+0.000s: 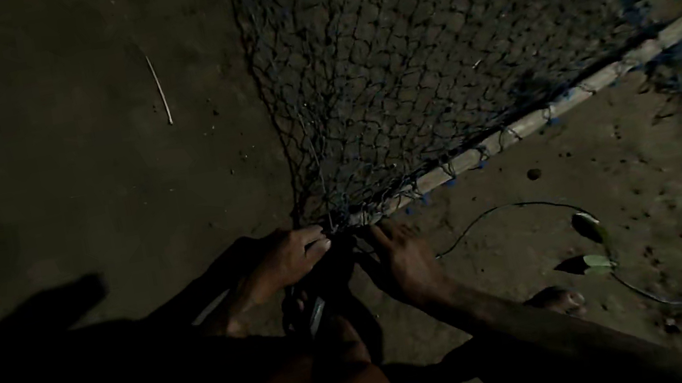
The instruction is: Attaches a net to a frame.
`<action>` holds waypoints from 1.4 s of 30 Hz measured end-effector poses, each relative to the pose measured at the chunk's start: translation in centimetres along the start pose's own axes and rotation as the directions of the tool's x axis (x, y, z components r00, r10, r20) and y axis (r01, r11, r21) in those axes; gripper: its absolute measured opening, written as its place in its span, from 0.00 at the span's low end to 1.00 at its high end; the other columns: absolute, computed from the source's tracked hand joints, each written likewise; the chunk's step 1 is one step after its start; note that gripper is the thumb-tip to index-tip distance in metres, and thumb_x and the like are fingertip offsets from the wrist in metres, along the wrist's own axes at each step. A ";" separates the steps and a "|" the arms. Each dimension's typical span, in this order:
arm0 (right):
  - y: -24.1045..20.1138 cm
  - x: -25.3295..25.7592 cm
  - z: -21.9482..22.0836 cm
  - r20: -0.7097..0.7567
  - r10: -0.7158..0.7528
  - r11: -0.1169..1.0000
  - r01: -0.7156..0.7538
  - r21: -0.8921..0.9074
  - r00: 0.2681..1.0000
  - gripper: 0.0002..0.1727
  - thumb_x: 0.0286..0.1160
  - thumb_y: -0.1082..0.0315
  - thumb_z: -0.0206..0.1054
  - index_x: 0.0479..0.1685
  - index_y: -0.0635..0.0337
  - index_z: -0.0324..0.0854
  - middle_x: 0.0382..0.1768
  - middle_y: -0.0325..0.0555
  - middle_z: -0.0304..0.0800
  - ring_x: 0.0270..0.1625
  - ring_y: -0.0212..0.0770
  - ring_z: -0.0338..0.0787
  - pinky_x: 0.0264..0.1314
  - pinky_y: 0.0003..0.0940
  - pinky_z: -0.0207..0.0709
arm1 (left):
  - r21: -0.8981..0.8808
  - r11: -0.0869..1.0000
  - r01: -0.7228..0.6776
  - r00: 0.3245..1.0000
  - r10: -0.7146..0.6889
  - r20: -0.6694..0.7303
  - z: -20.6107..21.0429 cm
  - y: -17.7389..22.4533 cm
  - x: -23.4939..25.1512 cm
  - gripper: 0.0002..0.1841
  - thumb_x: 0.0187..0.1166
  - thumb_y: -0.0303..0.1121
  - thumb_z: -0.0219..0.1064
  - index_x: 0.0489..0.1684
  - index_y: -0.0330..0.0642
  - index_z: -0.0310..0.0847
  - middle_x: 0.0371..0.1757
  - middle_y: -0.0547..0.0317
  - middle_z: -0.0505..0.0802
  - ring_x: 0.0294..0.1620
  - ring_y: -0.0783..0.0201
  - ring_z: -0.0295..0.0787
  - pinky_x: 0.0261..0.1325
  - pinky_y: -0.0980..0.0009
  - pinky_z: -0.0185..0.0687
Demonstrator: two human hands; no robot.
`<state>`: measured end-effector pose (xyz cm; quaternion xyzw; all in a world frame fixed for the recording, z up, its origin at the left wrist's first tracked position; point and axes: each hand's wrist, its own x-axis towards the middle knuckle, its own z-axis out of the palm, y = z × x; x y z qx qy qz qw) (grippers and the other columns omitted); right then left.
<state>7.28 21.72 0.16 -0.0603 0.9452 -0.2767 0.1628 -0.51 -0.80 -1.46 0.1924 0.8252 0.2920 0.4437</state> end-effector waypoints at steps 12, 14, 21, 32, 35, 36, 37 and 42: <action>-2.0 1.1 -2.8 0.516 0.182 0.654 -0.495 0.572 0.837 0.13 0.90 0.63 0.56 0.52 0.63 0.83 0.30 0.39 0.78 0.25 0.31 0.76 0.30 0.29 0.75 | -0.018 0.998 0.058 0.997 -0.057 0.051 0.5 1.7 -0.2 0.22 0.92 0.42 0.52 0.70 0.36 0.81 0.55 0.41 0.92 0.55 0.48 0.90 0.62 0.48 0.82; -1.9 1.0 -2.8 0.519 0.208 0.542 -0.539 0.645 0.829 0.12 0.90 0.66 0.55 0.49 0.64 0.82 0.27 0.36 0.75 0.22 0.27 0.70 0.25 0.24 0.68 | -0.020 0.999 0.037 0.999 -0.037 0.026 0.8 1.6 0.0 0.22 0.92 0.41 0.52 0.68 0.34 0.81 0.56 0.39 0.92 0.58 0.47 0.91 0.64 0.48 0.81; -1.7 0.5 -2.9 0.480 0.272 0.519 -0.547 0.657 0.834 0.13 0.90 0.65 0.55 0.48 0.62 0.83 0.26 0.35 0.76 0.22 0.26 0.71 0.26 0.23 0.68 | 0.021 0.995 0.100 0.993 -0.101 0.066 0.6 1.7 0.3 0.24 0.93 0.47 0.52 0.71 0.37 0.79 0.59 0.40 0.92 0.61 0.45 0.90 0.66 0.44 0.80; -2.8 1.5 -2.3 0.397 0.442 0.073 -0.473 0.878 0.804 0.16 0.92 0.68 0.50 0.31 0.59 0.75 0.14 0.32 0.64 0.13 0.27 0.63 0.16 0.22 0.62 | 0.126 0.979 0.160 0.983 -0.169 0.070 0.2 3.0 0.0 0.20 0.89 0.37 0.57 0.77 0.43 0.74 0.49 0.41 0.92 0.51 0.44 0.90 0.58 0.45 0.82; -3.2 1.8 -2.3 0.421 0.491 -0.038 -0.464 0.885 0.763 0.16 0.93 0.68 0.50 0.30 0.59 0.73 0.13 0.33 0.64 0.12 0.27 0.63 0.15 0.22 0.62 | 0.132 0.978 0.160 0.982 -0.171 0.074 0.2 3.1 -0.1 0.21 0.89 0.36 0.56 0.78 0.44 0.74 0.48 0.41 0.91 0.50 0.43 0.90 0.56 0.44 0.82; -3.4 1.9 -2.5 0.432 0.501 -0.069 -0.463 0.884 0.750 0.17 0.93 0.68 0.51 0.30 0.59 0.73 0.13 0.33 0.65 0.12 0.28 0.64 0.15 0.22 0.63 | 0.142 0.975 0.170 0.980 -0.183 0.080 0.2 3.3 -0.1 0.21 0.89 0.35 0.57 0.80 0.45 0.73 0.48 0.41 0.91 0.49 0.43 0.90 0.55 0.44 0.82; -3.5 2.0 -2.5 0.437 0.505 -0.092 -0.457 0.885 0.744 0.17 0.93 0.67 0.50 0.30 0.60 0.73 0.13 0.34 0.66 0.11 0.28 0.64 0.14 0.22 0.63 | 0.154 0.971 0.182 0.977 -0.196 0.087 0.2 3.4 -0.1 0.23 0.88 0.35 0.57 0.81 0.46 0.72 0.48 0.41 0.91 0.49 0.43 0.90 0.55 0.43 0.82; -3.6 2.9 -2.6 0.406 0.551 -0.126 -0.408 0.904 0.729 0.17 0.93 0.69 0.50 0.31 0.63 0.76 0.12 0.36 0.70 0.11 0.27 0.65 0.14 0.22 0.63 | 0.202 0.962 0.182 0.977 -0.200 0.073 0.2 3.9 -0.2 0.18 0.85 0.34 0.60 0.70 0.43 0.77 0.42 0.42 0.90 0.46 0.42 0.90 0.50 0.44 0.83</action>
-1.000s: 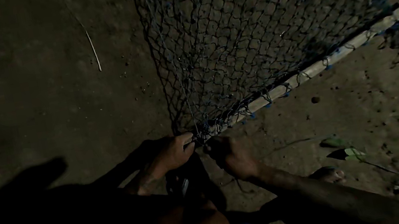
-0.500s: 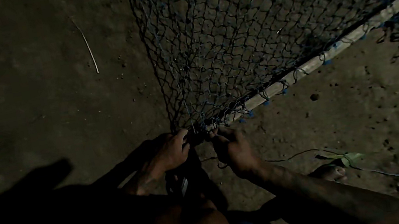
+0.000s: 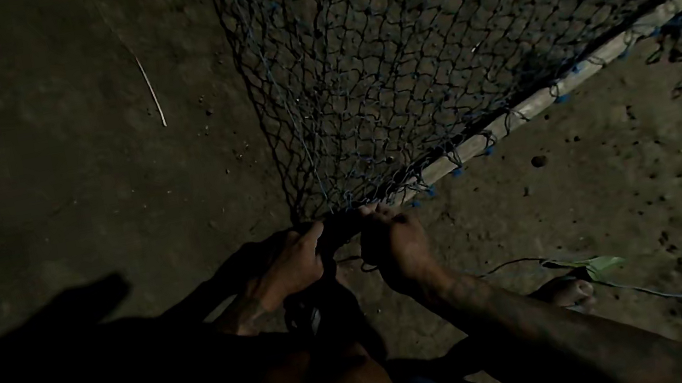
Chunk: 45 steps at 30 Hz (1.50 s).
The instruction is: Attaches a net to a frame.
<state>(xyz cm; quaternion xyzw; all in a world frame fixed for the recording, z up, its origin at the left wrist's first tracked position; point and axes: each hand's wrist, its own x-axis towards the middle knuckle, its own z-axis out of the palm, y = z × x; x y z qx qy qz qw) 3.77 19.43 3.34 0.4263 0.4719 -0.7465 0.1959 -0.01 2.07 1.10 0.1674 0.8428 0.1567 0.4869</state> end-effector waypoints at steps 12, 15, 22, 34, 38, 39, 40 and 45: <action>-0.2 -0.5 0.4 0.036 -0.047 0.991 0.051 -0.122 0.998 0.16 0.93 0.67 0.52 0.35 0.63 0.79 0.15 0.37 0.74 0.12 0.29 0.68 0.16 0.24 0.68 | -0.041 0.999 0.024 0.999 -0.023 0.042 -0.6 0.1 -0.1 0.29 0.74 0.29 0.71 0.78 0.39 0.73 0.58 0.35 0.89 0.60 0.38 0.87 0.62 0.39 0.79; 1.7 -2.2 -1.6 0.164 -0.098 0.929 0.150 -0.339 0.982 0.14 0.90 0.67 0.53 0.40 0.63 0.82 0.16 0.33 0.71 0.14 0.28 0.68 0.18 0.26 0.69 | -0.161 0.983 -0.093 0.994 0.100 0.036 -0.3 -1.3 0.7 0.16 0.91 0.34 0.55 0.71 0.41 0.78 0.50 0.42 0.91 0.50 0.48 0.90 0.57 0.47 0.83; 3.6 -3.6 -3.0 0.309 -0.178 0.781 0.325 -0.533 0.934 0.12 0.87 0.67 0.55 0.40 0.61 0.82 0.23 0.31 0.75 0.21 0.21 0.72 0.25 0.18 0.69 | -0.545 0.838 0.008 0.978 0.108 0.180 -0.9 -1.9 0.7 0.20 0.96 0.45 0.45 0.59 0.40 0.77 0.26 0.60 0.83 0.20 0.71 0.79 0.26 0.75 0.78; 4.5 -3.4 -4.2 0.346 -0.061 0.707 0.286 -0.647 0.936 0.14 0.88 0.64 0.54 0.57 0.61 0.82 0.30 0.36 0.81 0.26 0.27 0.77 0.32 0.25 0.75 | -0.526 0.850 0.025 0.966 0.115 0.231 -1.8 -1.1 1.4 0.17 0.95 0.40 0.46 0.59 0.38 0.75 0.38 0.54 0.90 0.31 0.66 0.87 0.39 0.69 0.84; 4.8 -2.8 -4.6 0.363 -0.046 0.679 0.296 -0.672 0.931 0.14 0.88 0.64 0.54 0.57 0.62 0.81 0.31 0.39 0.82 0.29 0.29 0.80 0.35 0.28 0.77 | -0.604 0.792 0.084 0.976 0.058 0.211 -1.5 -0.2 1.3 0.17 0.95 0.38 0.46 0.72 0.40 0.71 0.36 0.54 0.89 0.24 0.67 0.84 0.28 0.73 0.82; 4.9 -2.7 -4.7 0.366 -0.035 0.674 0.293 -0.679 0.930 0.14 0.88 0.64 0.54 0.57 0.63 0.81 0.32 0.40 0.82 0.30 0.30 0.80 0.37 0.29 0.78 | -0.631 0.770 0.094 0.975 0.059 0.216 -1.4 -0.2 1.3 0.17 0.95 0.39 0.46 0.72 0.42 0.70 0.35 0.55 0.89 0.22 0.67 0.83 0.25 0.74 0.81; 5.0 -2.6 -4.9 0.369 -0.025 0.666 0.290 -0.687 0.929 0.15 0.89 0.64 0.53 0.58 0.63 0.81 0.33 0.41 0.83 0.31 0.31 0.82 0.38 0.30 0.79 | -0.651 0.753 0.093 0.974 0.066 0.216 -1.3 -0.2 1.2 0.16 0.95 0.39 0.47 0.68 0.43 0.71 0.35 0.55 0.89 0.22 0.67 0.83 0.24 0.74 0.80; 5.5 -2.4 -5.2 0.377 -0.021 0.641 0.302 -0.706 0.926 0.16 0.89 0.62 0.53 0.61 0.60 0.81 0.34 0.41 0.85 0.32 0.33 0.83 0.38 0.32 0.80 | -0.584 0.811 0.039 0.981 0.079 0.175 -0.7 -0.3 1.1 0.20 0.93 0.41 0.54 0.77 0.43 0.68 0.35 0.58 0.89 0.21 0.72 0.79 0.25 0.76 0.76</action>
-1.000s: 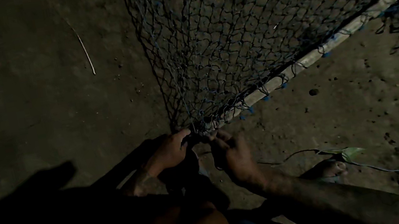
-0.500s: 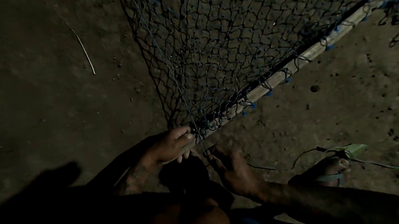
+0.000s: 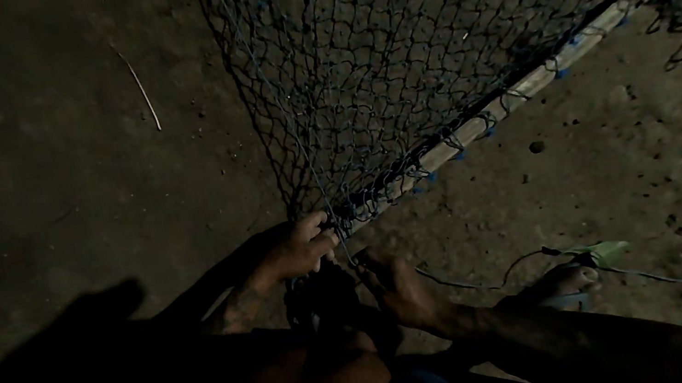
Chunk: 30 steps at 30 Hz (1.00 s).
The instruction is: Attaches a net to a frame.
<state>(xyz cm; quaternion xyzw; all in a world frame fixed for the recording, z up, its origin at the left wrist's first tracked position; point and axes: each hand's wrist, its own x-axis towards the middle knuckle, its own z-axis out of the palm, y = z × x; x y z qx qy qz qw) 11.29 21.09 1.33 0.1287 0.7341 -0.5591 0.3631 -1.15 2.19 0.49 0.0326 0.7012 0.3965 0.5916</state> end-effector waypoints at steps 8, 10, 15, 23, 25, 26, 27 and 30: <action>-1.5 -0.9 -0.5 -0.063 -0.057 0.996 0.061 0.063 0.996 0.14 0.89 0.62 0.55 0.52 0.60 0.83 0.28 0.35 0.80 0.26 0.26 0.77 0.31 0.24 0.74 | 0.211 0.977 -0.038 0.966 0.090 -0.244 1.7 -0.7 -0.3 0.27 0.82 0.41 0.69 0.78 0.43 0.70 0.59 0.46 0.90 0.62 0.56 0.89 0.67 0.54 0.83; -1.9 -0.9 -0.5 -0.077 -0.080 0.994 0.086 0.068 0.994 0.14 0.89 0.61 0.55 0.50 0.60 0.83 0.27 0.34 0.79 0.25 0.25 0.76 0.30 0.23 0.73 | 0.246 0.968 -0.046 0.949 0.120 -0.292 2.1 -0.6 -0.5 0.22 0.82 0.41 0.70 0.71 0.46 0.74 0.53 0.50 0.91 0.55 0.59 0.90 0.61 0.56 0.85; -2.7 -1.1 -0.3 -0.074 -0.109 0.991 0.114 0.070 0.991 0.15 0.89 0.60 0.55 0.47 0.59 0.84 0.26 0.34 0.79 0.25 0.26 0.77 0.30 0.24 0.74 | 0.280 0.951 -0.129 0.928 0.215 -0.304 2.4 -0.5 -0.9 0.18 0.84 0.39 0.68 0.68 0.43 0.78 0.57 0.48 0.92 0.55 0.59 0.91 0.63 0.59 0.85; -2.4 -2.3 -1.3 -0.023 -0.217 0.976 0.217 -0.004 0.976 0.16 0.89 0.61 0.54 0.51 0.62 0.83 0.27 0.37 0.79 0.25 0.26 0.76 0.31 0.23 0.74 | 0.275 0.912 -0.304 0.839 0.393 -0.377 2.8 -1.5 -0.6 0.11 0.88 0.34 0.61 0.55 0.39 0.86 0.44 0.56 0.93 0.40 0.71 0.89 0.50 0.74 0.85; -1.6 -3.3 -2.7 0.076 -0.242 0.960 0.250 -0.128 0.967 0.16 0.88 0.62 0.55 0.55 0.64 0.84 0.31 0.45 0.85 0.29 0.34 0.83 0.35 0.31 0.81 | 0.227 0.933 -0.281 0.860 0.349 -0.373 2.8 -1.2 -0.7 0.11 0.89 0.34 0.60 0.54 0.40 0.86 0.42 0.58 0.93 0.36 0.74 0.87 0.44 0.77 0.84; -1.1 -3.8 -3.4 0.119 -0.234 0.949 0.253 -0.187 0.965 0.15 0.86 0.63 0.58 0.54 0.64 0.84 0.32 0.48 0.87 0.31 0.39 0.86 0.36 0.36 0.83 | 0.195 0.947 -0.257 0.878 0.313 -0.363 2.7 -0.9 -0.8 0.11 0.89 0.35 0.60 0.55 0.40 0.86 0.42 0.59 0.92 0.34 0.75 0.86 0.40 0.78 0.83; -0.5 -4.3 -4.2 0.166 -0.201 0.943 0.237 -0.233 0.965 0.14 0.85 0.64 0.60 0.54 0.64 0.84 0.34 0.50 0.89 0.34 0.42 0.89 0.39 0.40 0.86 | 0.167 0.963 -0.212 0.903 0.259 -0.344 2.6 -0.4 -1.1 0.11 0.90 0.37 0.60 0.57 0.42 0.85 0.40 0.59 0.91 0.30 0.75 0.85 0.36 0.78 0.83; 1.4 -4.9 -6.1 0.252 -0.120 0.916 0.205 -0.345 0.960 0.12 0.85 0.67 0.59 0.52 0.63 0.86 0.38 0.51 0.90 0.39 0.45 0.91 0.45 0.43 0.87 | 0.140 0.982 -0.126 0.933 0.166 -0.321 2.4 0.2 -1.4 0.13 0.91 0.42 0.59 0.60 0.47 0.83 0.39 0.60 0.89 0.23 0.73 0.83 0.28 0.76 0.82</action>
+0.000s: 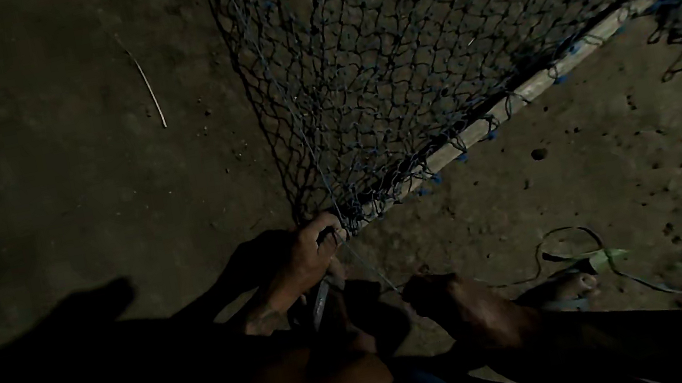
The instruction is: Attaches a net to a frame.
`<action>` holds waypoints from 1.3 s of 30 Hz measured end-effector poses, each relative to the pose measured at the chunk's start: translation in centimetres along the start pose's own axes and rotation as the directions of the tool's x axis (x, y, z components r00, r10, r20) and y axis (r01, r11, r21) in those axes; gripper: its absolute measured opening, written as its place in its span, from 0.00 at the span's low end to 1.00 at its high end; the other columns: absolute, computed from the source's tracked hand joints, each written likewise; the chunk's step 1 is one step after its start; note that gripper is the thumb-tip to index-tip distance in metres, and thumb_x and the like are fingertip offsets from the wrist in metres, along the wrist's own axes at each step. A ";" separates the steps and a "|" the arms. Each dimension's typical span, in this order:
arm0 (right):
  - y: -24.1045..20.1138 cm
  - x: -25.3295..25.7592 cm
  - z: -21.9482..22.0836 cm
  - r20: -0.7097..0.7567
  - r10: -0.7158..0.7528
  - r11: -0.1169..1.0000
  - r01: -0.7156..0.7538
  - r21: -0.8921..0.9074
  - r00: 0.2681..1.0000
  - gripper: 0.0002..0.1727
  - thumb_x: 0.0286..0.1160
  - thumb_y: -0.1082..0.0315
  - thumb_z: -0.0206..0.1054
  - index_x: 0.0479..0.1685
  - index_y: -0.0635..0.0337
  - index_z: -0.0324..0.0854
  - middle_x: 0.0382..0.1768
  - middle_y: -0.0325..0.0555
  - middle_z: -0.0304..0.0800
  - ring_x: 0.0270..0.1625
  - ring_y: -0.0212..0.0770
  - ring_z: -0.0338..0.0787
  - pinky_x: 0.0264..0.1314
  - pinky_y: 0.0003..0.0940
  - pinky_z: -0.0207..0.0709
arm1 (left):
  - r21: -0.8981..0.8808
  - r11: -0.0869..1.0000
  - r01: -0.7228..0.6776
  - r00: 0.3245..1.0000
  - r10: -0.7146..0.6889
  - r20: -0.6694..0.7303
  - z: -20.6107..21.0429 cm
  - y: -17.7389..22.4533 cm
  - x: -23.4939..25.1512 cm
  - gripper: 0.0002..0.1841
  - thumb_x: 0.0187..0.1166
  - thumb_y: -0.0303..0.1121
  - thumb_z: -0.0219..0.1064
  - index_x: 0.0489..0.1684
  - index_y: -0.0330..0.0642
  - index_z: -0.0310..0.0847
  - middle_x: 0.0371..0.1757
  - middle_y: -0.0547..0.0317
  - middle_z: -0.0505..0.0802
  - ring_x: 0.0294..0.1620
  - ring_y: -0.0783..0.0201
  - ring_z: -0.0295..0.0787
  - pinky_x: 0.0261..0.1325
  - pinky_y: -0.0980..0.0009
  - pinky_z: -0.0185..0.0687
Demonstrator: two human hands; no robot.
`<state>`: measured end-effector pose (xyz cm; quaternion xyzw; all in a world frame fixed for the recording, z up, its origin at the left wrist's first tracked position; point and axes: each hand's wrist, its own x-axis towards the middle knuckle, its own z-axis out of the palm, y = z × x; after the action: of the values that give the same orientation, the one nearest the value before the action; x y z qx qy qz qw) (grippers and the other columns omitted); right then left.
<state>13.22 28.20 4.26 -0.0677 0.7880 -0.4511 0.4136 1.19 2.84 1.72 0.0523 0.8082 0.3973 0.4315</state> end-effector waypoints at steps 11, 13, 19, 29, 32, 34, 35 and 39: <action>-7.3 7.5 -3.1 -0.491 -0.075 0.996 0.087 0.001 0.868 0.09 0.80 0.67 0.66 0.42 0.60 0.91 0.38 0.46 0.90 0.41 0.38 0.90 0.47 0.36 0.85 | 0.221 0.973 0.071 0.997 -0.064 -0.038 0.2 0.3 -0.2 0.16 0.75 0.24 0.69 0.61 0.35 0.85 0.55 0.43 0.92 0.59 0.51 0.89 0.67 0.53 0.81; -8.2 9.0 -3.6 -0.474 0.015 1.000 -0.017 0.000 0.881 0.07 0.78 0.69 0.68 0.42 0.58 0.92 0.37 0.46 0.91 0.40 0.42 0.91 0.47 0.44 0.86 | 0.270 0.961 0.063 0.998 -0.055 -0.037 0.3 0.1 -0.2 0.17 0.71 0.26 0.73 0.58 0.33 0.84 0.52 0.42 0.91 0.57 0.48 0.89 0.64 0.50 0.81; -7.2 11.6 -3.9 -0.439 0.150 0.977 -0.202 -0.073 0.886 0.07 0.78 0.65 0.71 0.45 0.57 0.90 0.34 0.48 0.93 0.37 0.49 0.92 0.43 0.53 0.85 | 0.231 0.971 0.068 0.995 -0.050 -0.084 0.5 0.5 -0.1 0.11 0.77 0.22 0.63 0.54 0.37 0.85 0.45 0.47 0.92 0.49 0.55 0.90 0.55 0.56 0.84; -7.4 12.9 -3.9 -0.380 0.273 0.894 -0.379 -0.240 0.884 0.11 0.79 0.59 0.70 0.44 0.57 0.89 0.45 0.54 0.91 0.47 0.56 0.92 0.49 0.58 0.84 | 0.194 0.981 0.027 0.997 -0.012 -0.078 0.6 0.6 -0.1 0.11 0.83 0.26 0.58 0.55 0.40 0.86 0.45 0.48 0.92 0.46 0.56 0.91 0.53 0.58 0.84; -7.7 13.2 -3.9 -0.359 0.335 0.859 -0.439 -0.265 0.871 0.12 0.80 0.58 0.68 0.47 0.56 0.89 0.49 0.54 0.90 0.51 0.57 0.91 0.51 0.59 0.84 | 0.186 0.982 0.011 0.997 0.002 -0.073 0.7 0.3 0.0 0.11 0.83 0.27 0.58 0.54 0.40 0.85 0.43 0.49 0.92 0.45 0.57 0.90 0.51 0.58 0.84; -8.1 13.3 -4.0 -0.351 0.359 0.843 -0.461 -0.276 0.865 0.12 0.80 0.57 0.68 0.47 0.56 0.89 0.50 0.54 0.90 0.52 0.57 0.91 0.51 0.59 0.84 | 0.173 0.985 -0.023 0.994 0.041 -0.102 1.0 -0.1 0.1 0.11 0.81 0.25 0.60 0.53 0.40 0.86 0.44 0.50 0.93 0.48 0.58 0.91 0.53 0.59 0.85; -8.2 13.3 -4.0 -0.346 0.363 0.841 -0.464 -0.278 0.865 0.12 0.80 0.57 0.69 0.46 0.56 0.89 0.50 0.54 0.90 0.52 0.57 0.91 0.50 0.59 0.84 | 0.163 0.986 -0.035 0.992 0.053 -0.111 1.1 -0.3 0.1 0.11 0.80 0.24 0.61 0.53 0.40 0.86 0.45 0.50 0.93 0.49 0.58 0.92 0.55 0.59 0.86; -8.4 13.3 -4.1 -0.317 0.347 0.857 -0.436 -0.276 0.883 0.11 0.78 0.58 0.70 0.43 0.56 0.89 0.48 0.53 0.90 0.50 0.55 0.91 0.49 0.59 0.83 | 0.158 0.986 -0.054 0.994 0.068 -0.090 1.1 -0.5 0.2 0.14 0.78 0.22 0.61 0.57 0.40 0.85 0.47 0.49 0.93 0.51 0.57 0.91 0.56 0.59 0.85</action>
<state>-0.57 19.63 3.84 0.0837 0.8972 -0.2192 0.3741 2.05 3.27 0.93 0.0916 0.8542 0.3484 0.3750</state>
